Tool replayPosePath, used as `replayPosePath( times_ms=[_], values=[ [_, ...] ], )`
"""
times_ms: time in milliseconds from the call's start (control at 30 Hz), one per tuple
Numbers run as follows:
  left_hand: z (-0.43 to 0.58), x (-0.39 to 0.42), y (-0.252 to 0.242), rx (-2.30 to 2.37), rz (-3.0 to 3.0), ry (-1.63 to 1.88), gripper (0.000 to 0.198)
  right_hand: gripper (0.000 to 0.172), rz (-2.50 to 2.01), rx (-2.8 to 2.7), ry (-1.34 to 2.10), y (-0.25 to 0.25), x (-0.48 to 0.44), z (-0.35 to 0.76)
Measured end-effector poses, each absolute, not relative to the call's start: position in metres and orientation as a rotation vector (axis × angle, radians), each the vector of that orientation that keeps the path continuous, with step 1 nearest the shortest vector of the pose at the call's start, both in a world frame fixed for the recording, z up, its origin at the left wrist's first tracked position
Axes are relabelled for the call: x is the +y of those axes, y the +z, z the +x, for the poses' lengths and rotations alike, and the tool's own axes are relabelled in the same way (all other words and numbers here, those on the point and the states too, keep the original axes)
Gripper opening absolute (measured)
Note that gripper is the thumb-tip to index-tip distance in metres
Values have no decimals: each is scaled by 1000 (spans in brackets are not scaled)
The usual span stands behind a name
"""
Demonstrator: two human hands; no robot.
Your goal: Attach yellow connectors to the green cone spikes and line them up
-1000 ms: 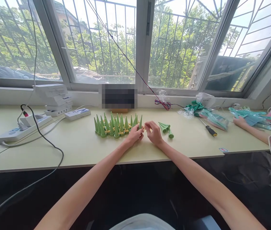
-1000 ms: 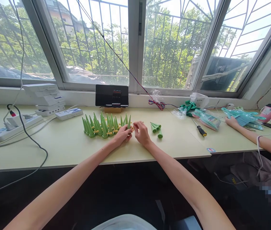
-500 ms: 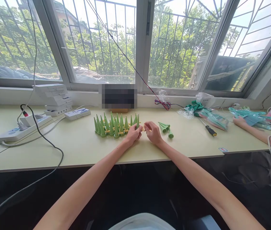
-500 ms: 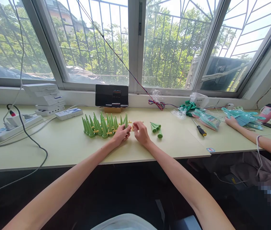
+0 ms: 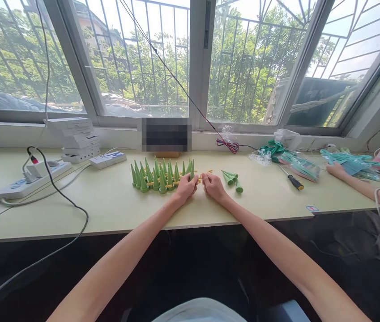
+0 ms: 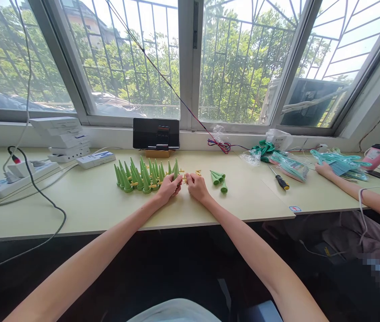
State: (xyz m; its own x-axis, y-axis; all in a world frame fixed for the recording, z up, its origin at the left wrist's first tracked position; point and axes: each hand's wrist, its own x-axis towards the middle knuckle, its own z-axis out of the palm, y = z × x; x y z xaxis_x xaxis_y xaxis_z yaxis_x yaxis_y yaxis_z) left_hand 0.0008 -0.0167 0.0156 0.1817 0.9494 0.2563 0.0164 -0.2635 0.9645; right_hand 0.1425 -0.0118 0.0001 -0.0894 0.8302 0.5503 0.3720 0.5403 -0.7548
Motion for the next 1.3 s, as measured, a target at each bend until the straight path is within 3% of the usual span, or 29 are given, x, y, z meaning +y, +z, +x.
replayPosePath(
  times_ms=[167,767,1300],
  values=[
    [1,-16,15,950,1471,1271,30,43,-962,-1665,662,-6,-5,143],
    [1,-19,19,940,1415,1223,33,39,-959,-1691,526,0,-13,146],
    [1,-16,15,937,1415,1220,34,25,-870,-1670,585,-3,-10,146]
  ],
)
